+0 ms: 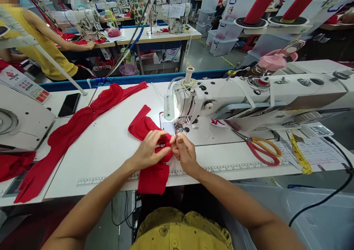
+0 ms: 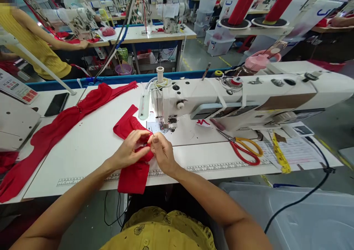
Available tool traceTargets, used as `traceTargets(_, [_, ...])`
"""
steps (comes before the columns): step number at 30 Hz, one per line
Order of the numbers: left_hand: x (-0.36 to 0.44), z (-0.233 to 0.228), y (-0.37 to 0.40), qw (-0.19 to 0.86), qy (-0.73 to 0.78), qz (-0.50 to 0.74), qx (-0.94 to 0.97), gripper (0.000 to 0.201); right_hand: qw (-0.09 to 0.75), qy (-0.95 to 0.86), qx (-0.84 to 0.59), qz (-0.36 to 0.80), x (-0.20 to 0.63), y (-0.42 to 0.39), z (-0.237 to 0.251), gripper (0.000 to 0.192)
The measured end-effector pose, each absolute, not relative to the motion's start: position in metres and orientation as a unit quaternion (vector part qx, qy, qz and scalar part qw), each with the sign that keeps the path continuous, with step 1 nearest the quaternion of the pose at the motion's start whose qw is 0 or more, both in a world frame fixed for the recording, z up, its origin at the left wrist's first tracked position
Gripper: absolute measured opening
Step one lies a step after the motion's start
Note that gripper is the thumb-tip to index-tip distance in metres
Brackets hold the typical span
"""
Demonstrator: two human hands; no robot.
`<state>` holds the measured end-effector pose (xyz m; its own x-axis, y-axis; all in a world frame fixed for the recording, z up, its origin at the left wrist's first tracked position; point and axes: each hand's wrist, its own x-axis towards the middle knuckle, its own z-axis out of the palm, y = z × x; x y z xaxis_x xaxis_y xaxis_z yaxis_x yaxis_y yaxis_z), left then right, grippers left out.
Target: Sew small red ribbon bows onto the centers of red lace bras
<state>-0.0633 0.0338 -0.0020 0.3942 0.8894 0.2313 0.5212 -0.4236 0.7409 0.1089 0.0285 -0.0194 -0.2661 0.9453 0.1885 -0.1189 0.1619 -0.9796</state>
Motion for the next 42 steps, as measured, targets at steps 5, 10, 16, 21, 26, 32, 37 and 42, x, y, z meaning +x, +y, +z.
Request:
traceTargets(5, [-0.056, -0.003, 0.039, 0.255, 0.477, 0.215, 0.813, 0.007, 0.504, -0.599, -0.345, 0.518, 0.111, 0.025, -0.019, 0.046])
traceTargets(10, [-0.097, 0.031, 0.065, 0.253, 0.585, 0.357, 0.683, 0.008, 0.490, -0.608, -0.334, 0.528, 0.114, 0.024, -0.018, 0.043])
traceTargets(16, [-0.110, 0.061, 0.041, 0.155, 0.588, 0.592, 0.529, 0.011, 0.437, -0.652, -0.302, 0.541, 0.113, 0.025, -0.021, 0.036])
traceTargets(21, [-0.068, 0.005, -0.006, 0.322, 0.582, 0.581, 0.469, 0.014, 0.374, -0.673, -0.334, 0.543, 0.109, 0.032, -0.015, 0.034])
traceTargets(26, [-0.054, -0.016, -0.013, 0.289, 0.580, 0.576, 0.498, 0.012, 0.336, -0.729, -0.357, 0.477, 0.110, 0.049, 0.000, 0.033])
traceTargets(32, [-0.054, -0.009, -0.005, 0.225, 0.564, 0.555, 0.569, 0.012, 0.325, -0.733, -0.274, 0.530, 0.109, 0.072, -0.005, 0.022])
traceTargets(37, [-0.061, 0.003, 0.001, 0.266, 0.575, 0.466, 0.618, 0.026, 0.342, -0.746, -0.300, 0.487, 0.112, 0.073, -0.015, 0.019])
traceTargets(42, [-0.069, 0.017, 0.022, 0.287, 0.590, 0.399, 0.640, 0.012, 0.357, -0.756, -0.320, 0.445, 0.112, 0.074, -0.019, 0.018])
